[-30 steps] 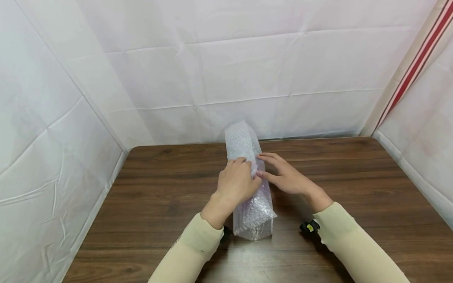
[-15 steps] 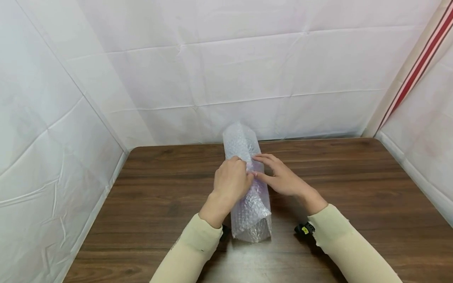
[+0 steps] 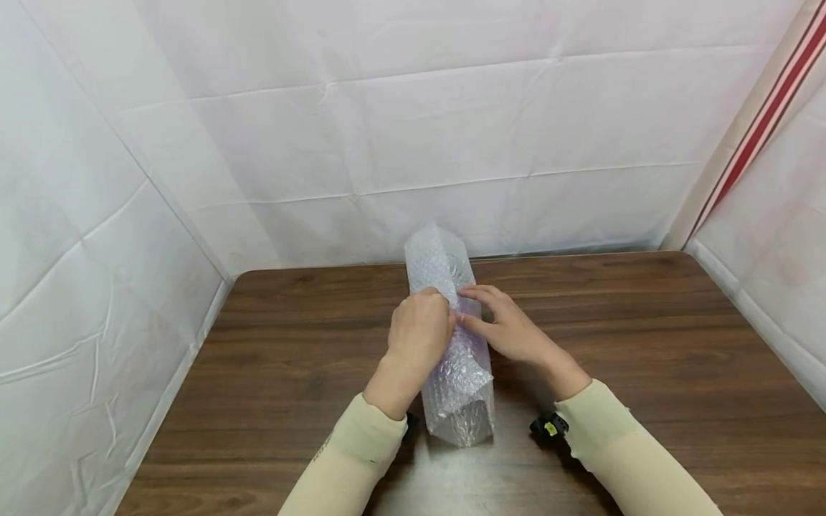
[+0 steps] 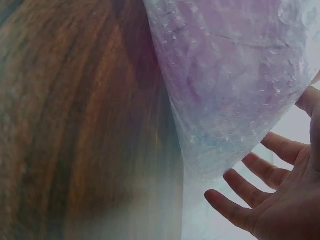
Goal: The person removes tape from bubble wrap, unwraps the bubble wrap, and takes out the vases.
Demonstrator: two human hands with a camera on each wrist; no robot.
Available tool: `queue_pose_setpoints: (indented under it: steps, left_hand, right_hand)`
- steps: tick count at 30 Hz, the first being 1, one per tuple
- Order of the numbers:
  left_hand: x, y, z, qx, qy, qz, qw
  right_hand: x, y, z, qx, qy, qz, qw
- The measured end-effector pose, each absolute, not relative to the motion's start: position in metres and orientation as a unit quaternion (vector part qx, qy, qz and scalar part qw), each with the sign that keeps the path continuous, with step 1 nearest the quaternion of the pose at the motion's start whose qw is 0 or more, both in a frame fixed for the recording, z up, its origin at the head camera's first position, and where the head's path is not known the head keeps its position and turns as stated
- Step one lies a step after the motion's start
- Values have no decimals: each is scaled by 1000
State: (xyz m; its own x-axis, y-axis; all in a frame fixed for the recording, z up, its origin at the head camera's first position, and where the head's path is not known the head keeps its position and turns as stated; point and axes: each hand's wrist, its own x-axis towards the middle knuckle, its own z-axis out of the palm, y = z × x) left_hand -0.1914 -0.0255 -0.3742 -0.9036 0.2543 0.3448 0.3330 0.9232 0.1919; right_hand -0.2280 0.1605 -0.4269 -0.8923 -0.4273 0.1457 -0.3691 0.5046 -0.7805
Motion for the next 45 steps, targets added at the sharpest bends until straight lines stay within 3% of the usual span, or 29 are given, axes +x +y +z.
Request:
queue_pose_setpoints:
  steps: [7, 12, 17, 45]
  left_hand:
    - [-190, -29, -373, -218, -955, -25, 199]
    - [-190, -35, -372, -246, -951, -10, 187]
    - [-191, -38, -370, -252, -952, -17, 171]
    - [-202, -40, -379, -253, -938, -12, 236]
  right_hand:
    - [-226, 158, -427, -222, 864, -450, 36]
    - [-224, 157, -428, -220, 861, -456, 42]
    - [-222, 157, -428, -218, 867, -446, 46]
    - [-222, 154, -424, -203, 866, -455, 47]
